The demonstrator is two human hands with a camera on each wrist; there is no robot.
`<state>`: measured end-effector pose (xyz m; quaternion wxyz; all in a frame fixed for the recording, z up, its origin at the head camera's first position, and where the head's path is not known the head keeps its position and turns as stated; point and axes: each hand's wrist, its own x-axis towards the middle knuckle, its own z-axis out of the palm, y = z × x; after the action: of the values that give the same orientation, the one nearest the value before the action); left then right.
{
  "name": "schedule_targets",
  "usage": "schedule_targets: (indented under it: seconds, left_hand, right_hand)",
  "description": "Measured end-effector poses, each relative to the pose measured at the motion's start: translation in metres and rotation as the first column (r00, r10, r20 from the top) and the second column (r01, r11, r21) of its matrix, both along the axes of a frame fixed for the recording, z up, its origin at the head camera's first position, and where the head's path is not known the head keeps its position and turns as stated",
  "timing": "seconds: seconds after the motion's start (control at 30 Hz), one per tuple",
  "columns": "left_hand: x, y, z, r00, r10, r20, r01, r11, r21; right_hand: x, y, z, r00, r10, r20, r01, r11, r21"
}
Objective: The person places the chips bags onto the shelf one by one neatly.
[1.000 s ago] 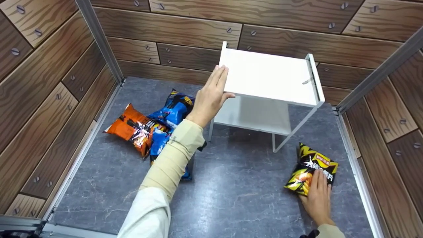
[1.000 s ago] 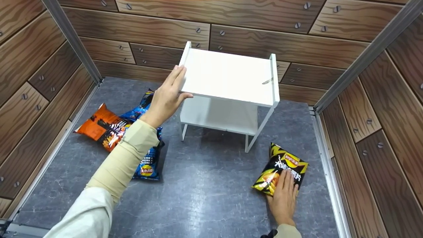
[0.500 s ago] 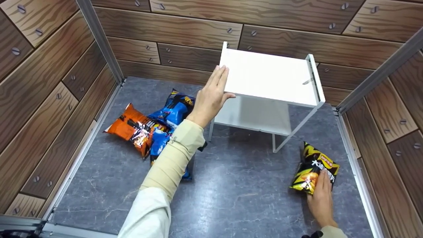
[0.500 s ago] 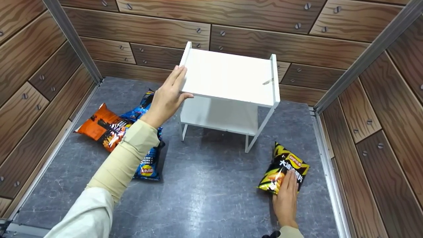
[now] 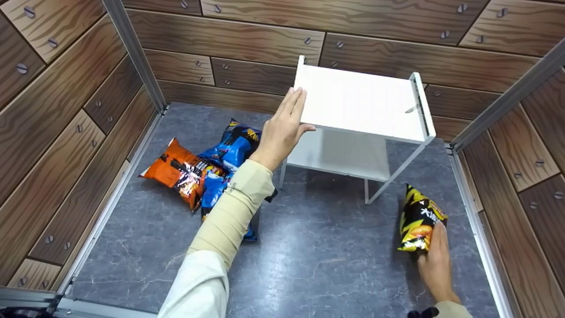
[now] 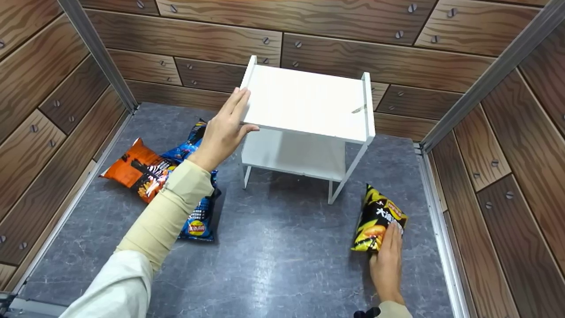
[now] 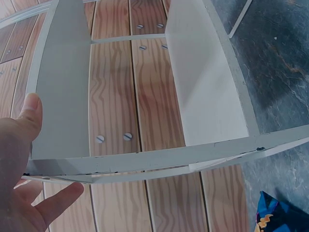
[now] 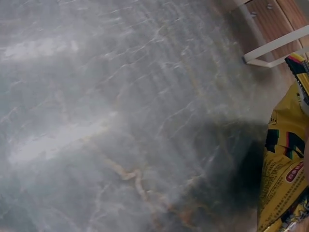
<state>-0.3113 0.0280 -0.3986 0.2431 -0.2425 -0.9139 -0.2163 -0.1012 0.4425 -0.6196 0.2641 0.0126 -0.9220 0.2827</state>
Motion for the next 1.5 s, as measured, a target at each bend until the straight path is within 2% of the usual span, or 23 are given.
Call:
schedule_targets:
  seconds: [0.33, 0.47, 0.6, 0.8, 1.1, 1.27, 1.5]
  left_hand:
    - [0.001, 0.001, 0.000, 1.000, -0.003, -0.005, 0.003, 1.000, 0.001]
    - [0.000, 0.001, 0.000, 1.000, 0.001, -0.009, -0.001, 1.000, -0.001]
    - [0.000, 0.001, -0.001, 1.000, -0.001, -0.021, 0.001, 1.000, 0.005]
    - [0.000, 0.000, -0.001, 1.000, 0.003, -0.012, -0.003, 1.000, 0.007]
    - [-0.001, 0.000, -0.002, 0.999, -0.004, -0.033, 0.004, 1.000, 0.017]
    - [0.000, 0.000, -0.002, 1.000, 0.005, -0.022, -0.005, 1.000, 0.009]
    - [0.000, 0.001, -0.001, 1.000, 0.004, -0.018, -0.004, 1.000, -0.001]
  right_hand:
    - [-0.006, 0.001, 0.035, 0.994, -0.008, 0.109, 0.009, 1.000, -0.011]
    - [-0.008, 0.003, 0.048, 0.992, -0.006, 0.129, 0.006, 1.000, 0.000]
    - [-0.010, 0.005, 0.060, 0.996, 0.000, 0.087, -0.002, 1.000, 0.020]
    - [-0.019, 0.008, 0.079, 0.999, -0.011, -0.046, 0.013, 0.999, 0.036]
    - [-0.036, 0.009, 0.122, 0.976, 0.010, -0.219, 0.006, 0.997, 0.070]
    - [-0.045, 0.008, 0.148, 0.979, 0.004, -0.206, 0.008, 0.998, 0.055]
    - [-0.055, 0.002, 0.185, 0.978, 0.034, -0.206, -0.016, 0.996, 0.089]
